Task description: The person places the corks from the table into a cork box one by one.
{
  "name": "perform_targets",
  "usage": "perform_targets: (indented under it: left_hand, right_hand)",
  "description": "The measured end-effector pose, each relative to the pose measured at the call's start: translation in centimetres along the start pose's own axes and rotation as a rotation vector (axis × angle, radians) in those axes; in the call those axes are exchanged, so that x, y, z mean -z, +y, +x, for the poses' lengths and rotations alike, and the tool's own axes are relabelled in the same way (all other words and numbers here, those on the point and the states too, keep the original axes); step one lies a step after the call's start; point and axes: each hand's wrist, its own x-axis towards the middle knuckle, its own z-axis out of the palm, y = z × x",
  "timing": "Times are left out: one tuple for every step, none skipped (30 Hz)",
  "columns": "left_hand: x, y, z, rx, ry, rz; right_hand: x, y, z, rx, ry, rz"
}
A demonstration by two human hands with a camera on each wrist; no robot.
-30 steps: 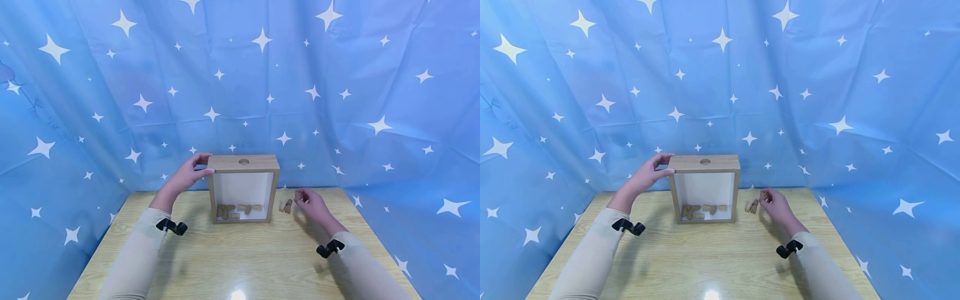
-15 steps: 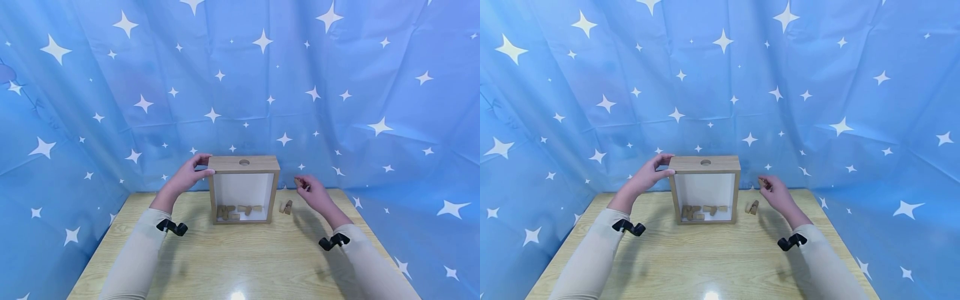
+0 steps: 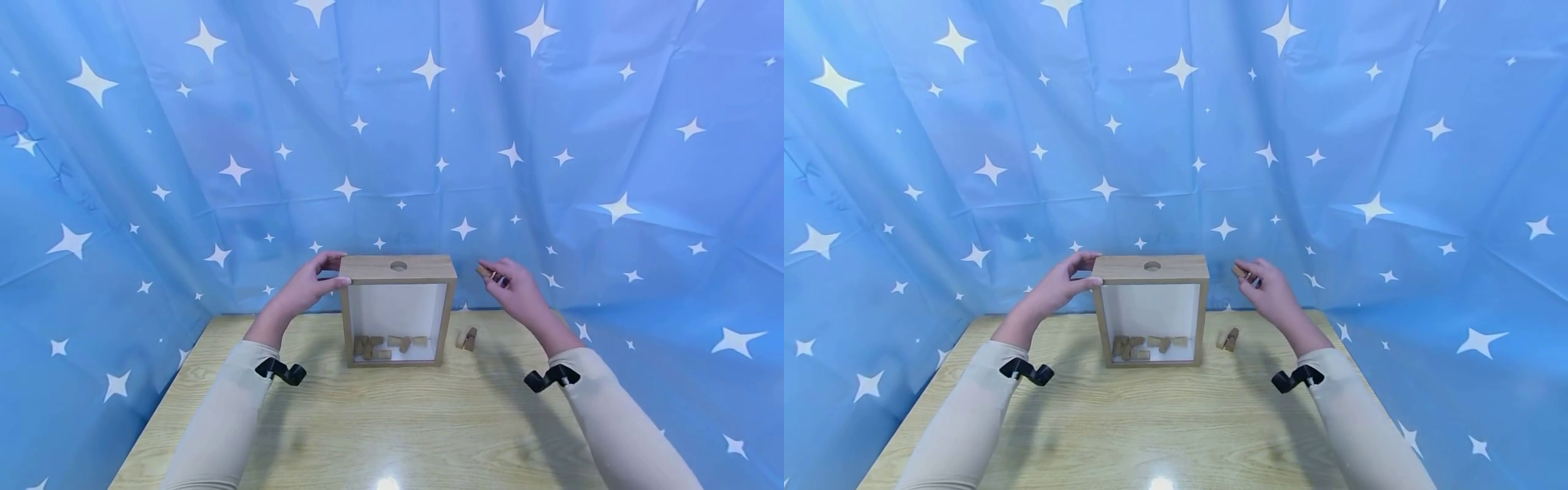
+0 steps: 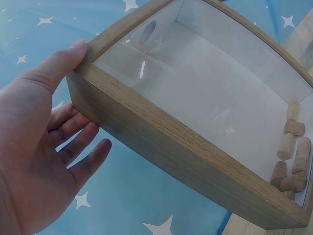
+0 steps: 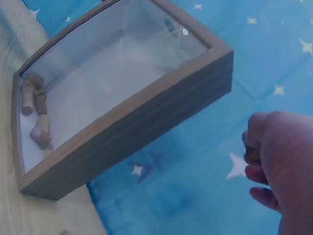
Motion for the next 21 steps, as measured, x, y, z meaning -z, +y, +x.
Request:
perform_targets:
  left_hand:
    - [0.0, 0.0, 0.0, -0.002, -0.001, -0.001]
    - [0.0, 0.0, 0.0, -0.005, -0.002, -0.001]
    - [0.0, 0.0, 0.0, -0.005, -0.001, -0.005]
    - [0.0, 0.0, 0.0, -0.005, -0.001, -0.005]
    - [0.0, 0.0, 0.0, -0.004, 0.0, -0.008]
    - [0.0, 0.1, 0.1, -0.003, 0.0, -0.007]
    - [0.0, 0.1, 0.1, -0.001, 0.0, -0.008]
    - [0.0, 0.0, 0.1, 0.0, 0.0, -0.009]
    - [-0.1, 0.0, 0.1, 0.002, 0.001, -0.011]
    - [-0.1, 0.0, 0.1, 0.003, 0.001, -0.011]
    - [-0.1, 0.0, 0.1, 0.005, 0.001, -0.012]
    - [0.0, 0.0, 0.1, 0.006, 0.0, -0.012]
    - [0.0, 0.0, 0.1, 0.006, 0.0, -0.012]
    - [0.0, 0.0, 0.1, 0.009, -0.001, -0.014]
    - [0.0, 0.0, 0.1, 0.01, -0.002, -0.014]
    - [0.0, 0.0, 0.1, 0.012, -0.002, -0.016]
    - [0.1, -0.1, 0.1, 0.014, -0.001, -0.017]
    - [0.1, -0.1, 0.1, 0.015, -0.001, -0.019]
    - [0.1, 0.0, 0.1, 0.017, 0.001, -0.021]
    - [0.2, 0.0, 0.2, 0.018, 0.003, -0.023]
    - [0.2, 0.0, 0.2, 0.019, 0.006, -0.024]
  right_hand:
    - [0.1, -0.2, 0.2, 0.004, 0.0, -0.004]
    - [0.3, -0.5, 0.3, 0.004, 0.001, -0.004]
    - [0.4, -0.7, 0.5, 0.01, 0.003, -0.005]
    - [0.5, -1.0, 0.6, 0.013, 0.005, -0.007]
    - [0.6, -1.2, 0.8, 0.018, 0.006, -0.01]
    - [0.8, -1.6, 1.0, 0.024, 0.007, -0.004]
    - [0.8, -1.7, 1.1, 0.027, 0.007, -0.002]
    - [0.9, -2.0, 1.3, 0.029, 0.008, 0.001]
    - [0.9, -2.2, 1.4, 0.036, 0.008, 0.0]
    - [1.0, -2.4, 1.5, 0.04, 0.008, 0.001]
    - [1.0, -2.7, 1.6, 0.048, 0.009, -0.001]
    - [1.0, -2.9, 1.7, 0.053, 0.009, -0.005]
    - [1.0, -3.1, 1.8, 0.059, 0.01, -0.014]
    - [1.0, -3.3, 1.9, 0.069, 0.01, -0.022]
    - [1.0, -3.5, 2.0, 0.08, 0.012, -0.026]
    - [1.0, -3.7, 2.0, 0.09, 0.013, -0.031]
    - [1.0, -3.8, 2.1, 0.097, 0.015, -0.036]
    - [1.0, -3.9, 2.2, 0.105, 0.018, -0.037]
    - [0.9, -4.0, 2.3, 0.111, 0.022, -0.036]
    - [0.9, -4.2, 2.3, 0.116, 0.025, -0.03]
    - [1.0, -4.3, 2.3, 0.121, 0.029, -0.025]
